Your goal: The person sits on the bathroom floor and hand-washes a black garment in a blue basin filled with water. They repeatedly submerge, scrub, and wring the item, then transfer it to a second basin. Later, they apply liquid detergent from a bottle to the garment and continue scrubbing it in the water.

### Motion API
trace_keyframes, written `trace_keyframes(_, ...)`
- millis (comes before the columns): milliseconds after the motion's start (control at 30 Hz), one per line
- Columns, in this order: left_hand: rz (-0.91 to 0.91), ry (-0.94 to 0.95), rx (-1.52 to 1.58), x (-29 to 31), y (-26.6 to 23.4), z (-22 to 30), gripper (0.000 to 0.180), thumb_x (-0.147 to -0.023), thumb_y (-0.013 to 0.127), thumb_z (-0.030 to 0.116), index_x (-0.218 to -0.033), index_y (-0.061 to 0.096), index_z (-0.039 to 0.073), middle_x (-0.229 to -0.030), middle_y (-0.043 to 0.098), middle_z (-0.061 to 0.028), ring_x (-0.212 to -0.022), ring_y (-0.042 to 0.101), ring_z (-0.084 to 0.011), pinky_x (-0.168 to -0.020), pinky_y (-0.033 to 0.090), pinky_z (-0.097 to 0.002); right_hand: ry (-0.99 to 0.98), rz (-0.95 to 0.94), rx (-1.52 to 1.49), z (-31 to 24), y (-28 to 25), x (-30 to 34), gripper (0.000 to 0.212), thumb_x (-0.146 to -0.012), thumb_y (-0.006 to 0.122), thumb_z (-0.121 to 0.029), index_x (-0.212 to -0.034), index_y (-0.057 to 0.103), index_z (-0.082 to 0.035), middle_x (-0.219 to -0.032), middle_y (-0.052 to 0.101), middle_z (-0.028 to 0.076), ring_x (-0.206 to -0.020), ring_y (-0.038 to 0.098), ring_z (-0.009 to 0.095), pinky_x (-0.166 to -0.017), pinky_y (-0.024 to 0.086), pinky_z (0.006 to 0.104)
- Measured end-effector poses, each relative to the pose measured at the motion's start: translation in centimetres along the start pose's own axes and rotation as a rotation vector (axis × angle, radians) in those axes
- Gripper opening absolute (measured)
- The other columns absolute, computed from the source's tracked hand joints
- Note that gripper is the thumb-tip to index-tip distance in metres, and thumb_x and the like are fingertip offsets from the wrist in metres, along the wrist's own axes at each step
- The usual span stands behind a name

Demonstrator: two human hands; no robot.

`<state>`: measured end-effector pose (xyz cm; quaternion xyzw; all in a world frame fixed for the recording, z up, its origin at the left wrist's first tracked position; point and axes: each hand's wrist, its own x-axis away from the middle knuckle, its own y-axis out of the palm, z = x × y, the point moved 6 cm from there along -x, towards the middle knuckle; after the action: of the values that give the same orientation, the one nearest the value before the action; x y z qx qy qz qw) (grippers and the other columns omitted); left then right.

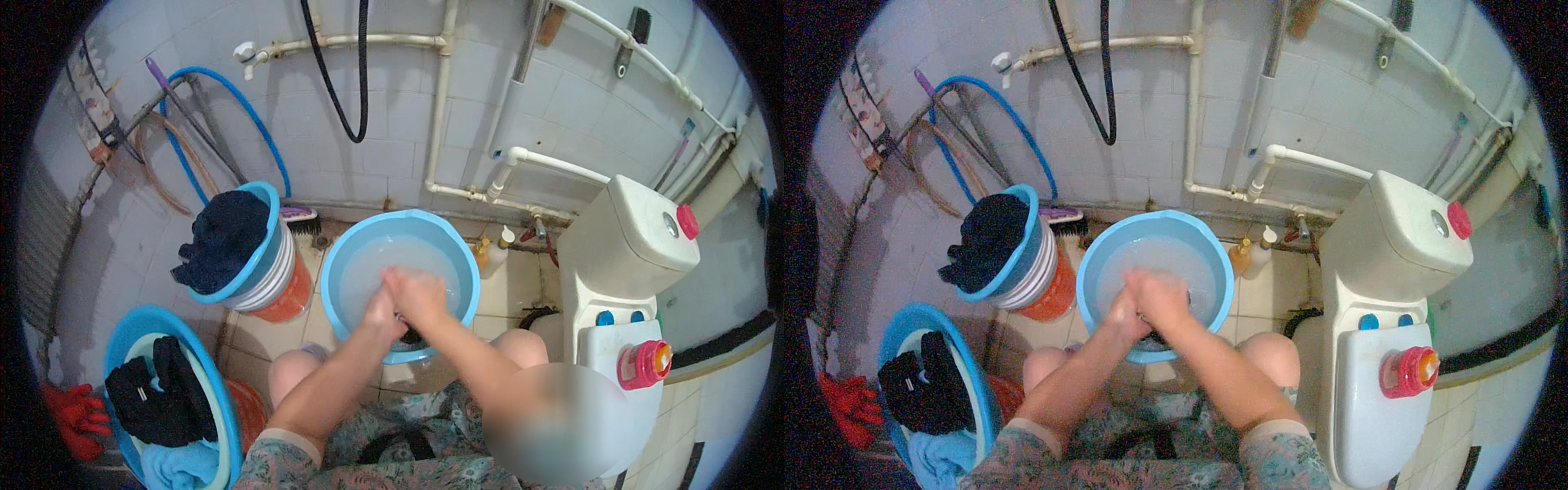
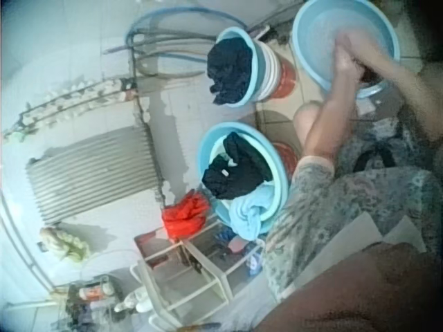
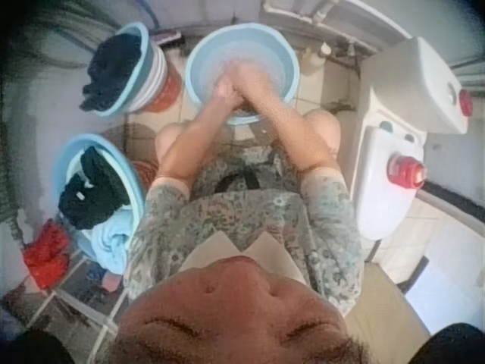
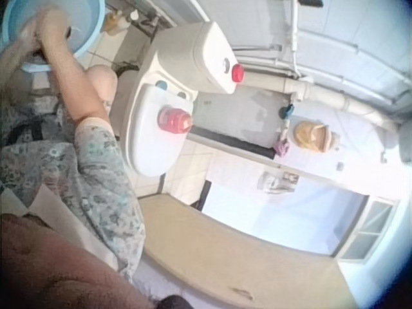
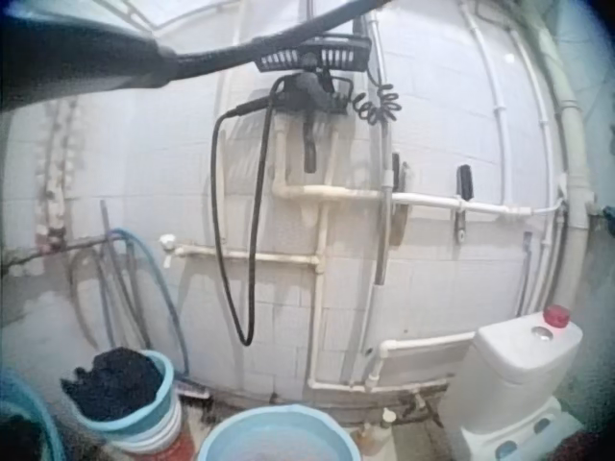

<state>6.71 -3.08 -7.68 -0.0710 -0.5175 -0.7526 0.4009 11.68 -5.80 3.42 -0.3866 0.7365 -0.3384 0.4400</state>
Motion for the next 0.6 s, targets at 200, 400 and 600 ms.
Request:
trace_keyframes(200, -0.093, 0.031, -0.38, 4.0, 3.6, 3.1, 0.044, -0.087, 0.051, 0.046, -0.108, 0.054, 0.007, -0.09, 0.06, -0.0037, -0.072, 0.057, -0.0139, -0.055, 0.045, -0.0259, 0.498, 0.002, -0.294, 8.0, -0.6, -2.0, 0.046, -0.086, 0.049, -0.046, -0.075, 0.06, -0.002, -0.074, 0.061, 0.021, -0.071, 0.059, 0.039, -0.065, 0.045, 0.0456)
trace_keyframes(400, 0.046, 0.528, -1.111, 3.1, 2.2, 7.0, 0.019, -0.082, 0.061, 0.015, -0.095, 0.058, 0.002, -0.085, 0.059, -0.0057, -0.074, 0.055, -0.0126, -0.065, 0.045, -0.0245, 0.503, 0.168, -0.523, 8.6, -2.7, -1.0, 0.032, -0.08, 0.063, -0.034, -0.076, 0.06, -0.002, -0.072, 0.061, 0.017, -0.067, 0.059, 0.03, -0.064, 0.045, 0.0383)
trace_keyframes(600, 0.044, 0.875, -0.795, -3.0, -6.1, 10.5, 0.012, -0.085, 0.052, 0.009, -0.095, 0.055, 0.002, -0.085, 0.059, -0.0057, -0.077, 0.055, -0.0124, -0.07, 0.046, -0.0275, -0.03, -0.109, -0.499, -0.6, -3.6, 1.2, 0.025, -0.08, 0.061, -0.032, -0.081, 0.057, -0.007, -0.079, 0.059, 0.013, -0.076, 0.058, 0.033, -0.065, 0.045, 0.0416)
